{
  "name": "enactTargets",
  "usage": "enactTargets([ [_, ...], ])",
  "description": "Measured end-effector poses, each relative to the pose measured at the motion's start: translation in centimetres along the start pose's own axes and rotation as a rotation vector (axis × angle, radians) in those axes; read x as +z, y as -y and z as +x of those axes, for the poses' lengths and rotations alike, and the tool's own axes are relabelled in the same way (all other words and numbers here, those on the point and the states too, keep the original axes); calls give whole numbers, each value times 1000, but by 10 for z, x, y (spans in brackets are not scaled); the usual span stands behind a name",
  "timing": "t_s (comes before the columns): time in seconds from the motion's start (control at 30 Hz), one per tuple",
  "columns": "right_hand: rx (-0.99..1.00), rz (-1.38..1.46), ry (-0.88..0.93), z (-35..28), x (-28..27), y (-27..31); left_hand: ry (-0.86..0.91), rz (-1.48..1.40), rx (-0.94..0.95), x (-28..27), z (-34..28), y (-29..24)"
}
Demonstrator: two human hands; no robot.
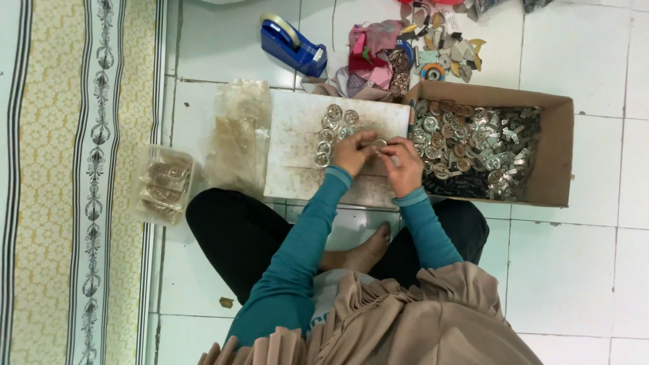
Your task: Packaging small decorative metal pieces from a large box into individual plastic bags
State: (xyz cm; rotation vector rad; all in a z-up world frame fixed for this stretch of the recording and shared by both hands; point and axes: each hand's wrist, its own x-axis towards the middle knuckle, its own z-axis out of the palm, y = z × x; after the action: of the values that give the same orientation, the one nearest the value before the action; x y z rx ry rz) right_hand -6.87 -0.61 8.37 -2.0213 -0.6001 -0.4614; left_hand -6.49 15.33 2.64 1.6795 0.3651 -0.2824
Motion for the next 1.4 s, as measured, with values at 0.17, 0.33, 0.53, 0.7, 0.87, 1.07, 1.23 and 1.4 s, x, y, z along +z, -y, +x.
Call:
enactTargets([
  [0.17,-53,9,175,-13,64,-8,-177,327,73,-48,-22,20],
  [0.33,-53,-66,243,-17,93,-35,-181,453,112,-56,-15,14],
  [0.53,32,-130,339,-20,99,-62,-114,649,0,-52,-1,22],
  [0.7,115,-159,480,-17,93,-60,-104,727,-61,-57,-16,-5],
  [0.87,180,-75,266,-1,42,-39,-97,771,41,-45,-33,-43],
  [1.07,266,-251,-98,-10,-60,-130,-1,593,428,55,12,-53],
  [1.23,548,-369,-77,-67,-92,-242,161,725,542,162,74,-17],
  [1.4,753,-622,199,-59,-73,-246,369,1052,328,211,133,28],
])
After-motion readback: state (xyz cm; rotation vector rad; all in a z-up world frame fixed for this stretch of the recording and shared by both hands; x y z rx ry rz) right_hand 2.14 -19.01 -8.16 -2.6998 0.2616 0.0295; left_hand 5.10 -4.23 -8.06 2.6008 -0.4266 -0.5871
